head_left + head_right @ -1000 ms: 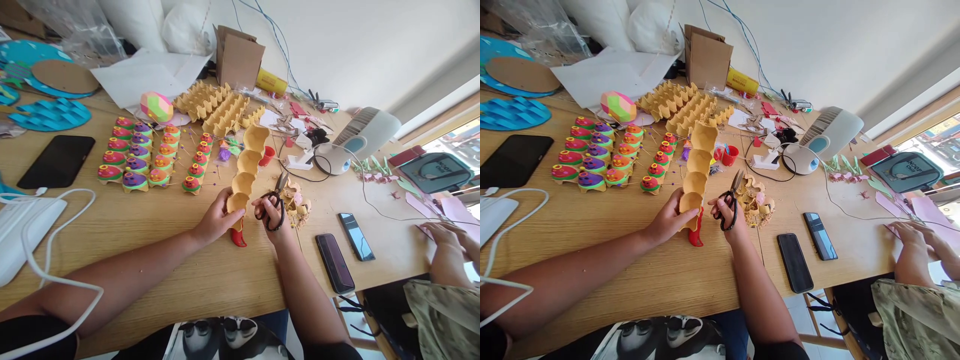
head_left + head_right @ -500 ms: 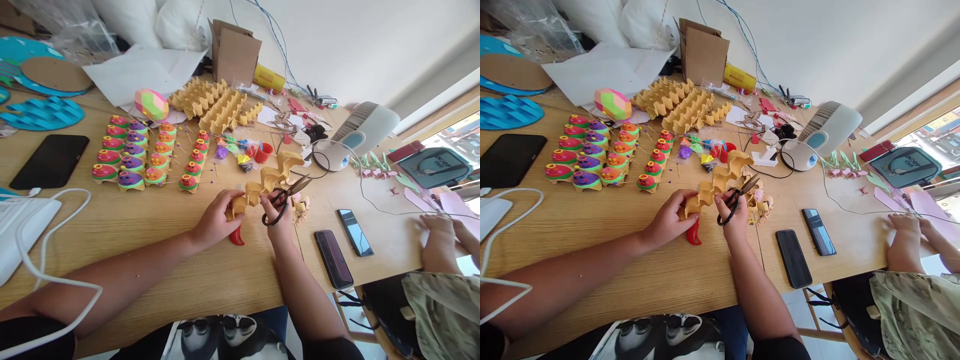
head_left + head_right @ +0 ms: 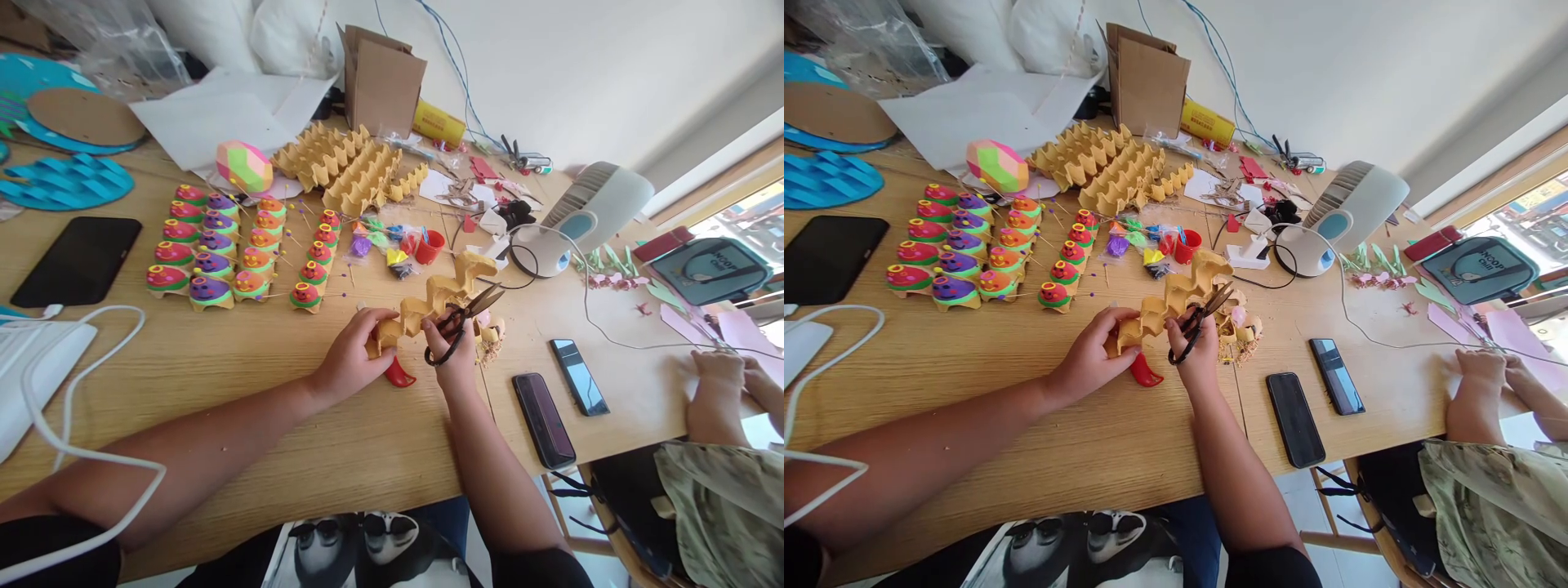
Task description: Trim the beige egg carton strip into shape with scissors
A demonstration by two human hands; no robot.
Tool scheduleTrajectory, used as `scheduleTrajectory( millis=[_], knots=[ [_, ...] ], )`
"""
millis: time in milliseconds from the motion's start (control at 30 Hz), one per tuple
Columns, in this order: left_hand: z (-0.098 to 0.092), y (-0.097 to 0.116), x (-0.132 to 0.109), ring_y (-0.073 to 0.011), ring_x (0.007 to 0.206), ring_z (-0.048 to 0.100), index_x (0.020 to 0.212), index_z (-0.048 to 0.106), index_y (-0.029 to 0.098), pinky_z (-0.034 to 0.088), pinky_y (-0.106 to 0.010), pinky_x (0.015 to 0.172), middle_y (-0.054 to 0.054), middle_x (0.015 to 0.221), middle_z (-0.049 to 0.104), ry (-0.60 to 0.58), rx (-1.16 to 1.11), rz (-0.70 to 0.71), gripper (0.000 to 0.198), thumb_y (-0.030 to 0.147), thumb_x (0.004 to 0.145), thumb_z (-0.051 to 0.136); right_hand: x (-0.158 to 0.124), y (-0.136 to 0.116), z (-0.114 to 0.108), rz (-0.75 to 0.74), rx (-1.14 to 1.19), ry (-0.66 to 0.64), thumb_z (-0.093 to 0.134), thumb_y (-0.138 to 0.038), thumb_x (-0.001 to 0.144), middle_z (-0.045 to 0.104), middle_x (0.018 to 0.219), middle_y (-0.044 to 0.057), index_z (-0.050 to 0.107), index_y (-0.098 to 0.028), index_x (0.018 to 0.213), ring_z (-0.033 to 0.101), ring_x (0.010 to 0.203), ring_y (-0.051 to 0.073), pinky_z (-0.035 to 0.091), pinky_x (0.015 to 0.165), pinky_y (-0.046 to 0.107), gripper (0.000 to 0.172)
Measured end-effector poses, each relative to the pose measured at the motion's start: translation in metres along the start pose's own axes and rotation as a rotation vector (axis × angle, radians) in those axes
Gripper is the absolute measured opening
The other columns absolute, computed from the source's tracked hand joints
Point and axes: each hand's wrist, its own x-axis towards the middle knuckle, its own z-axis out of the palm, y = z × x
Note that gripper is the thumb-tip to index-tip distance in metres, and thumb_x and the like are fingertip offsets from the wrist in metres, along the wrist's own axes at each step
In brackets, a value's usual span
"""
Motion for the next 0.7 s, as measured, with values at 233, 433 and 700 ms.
scheduleTrajectory(
  millis=[233,433,700],
  knots=[
    [0.002,-0.0068,0.001,-0.024,0.109,0.067,0.127,0.062,0.024,0.054,-0.039,0.096,-0.008,0.125,0.068,0.042,-0.097,-0.123,0.047,0.021,0.081,0.074,0.0028,-0.004,-0.0031,0.0,0.025,0.082,0.077,-0.042,0.081,0.074,0.099,0.005,0.051,-0.025,0.091,0.067,0.085,0.018,0.055,0.078,0.033,0.033],
    [0.0029,-0.0064,-0.0008,-0.0241,0.109,0.068,0.127,0.062,0.025,0.054,-0.039,0.097,-0.009,0.124,0.068,0.011,-0.106,-0.102,0.048,0.019,0.081,0.073,-0.0001,-0.0015,0.0012,0.033,0.088,-0.024,0.079,-0.051,0.079,0.067,0.088,0.001,0.051,-0.026,0.094,0.069,0.087,0.02,0.055,0.079,0.034,0.041],
    [0.0033,-0.0051,-0.0029,-0.0247,0.11,0.069,0.127,0.061,0.025,0.056,-0.039,0.098,-0.009,0.124,0.069,-0.084,-0.15,-0.077,0.047,0.017,0.082,0.073,-0.003,0.0,0.0019,-0.064,-0.004,0.008,0.075,-0.05,0.085,0.056,0.081,-0.001,0.051,-0.026,0.094,0.059,0.075,0.017,0.05,0.069,0.03,0.035]
  ],
)
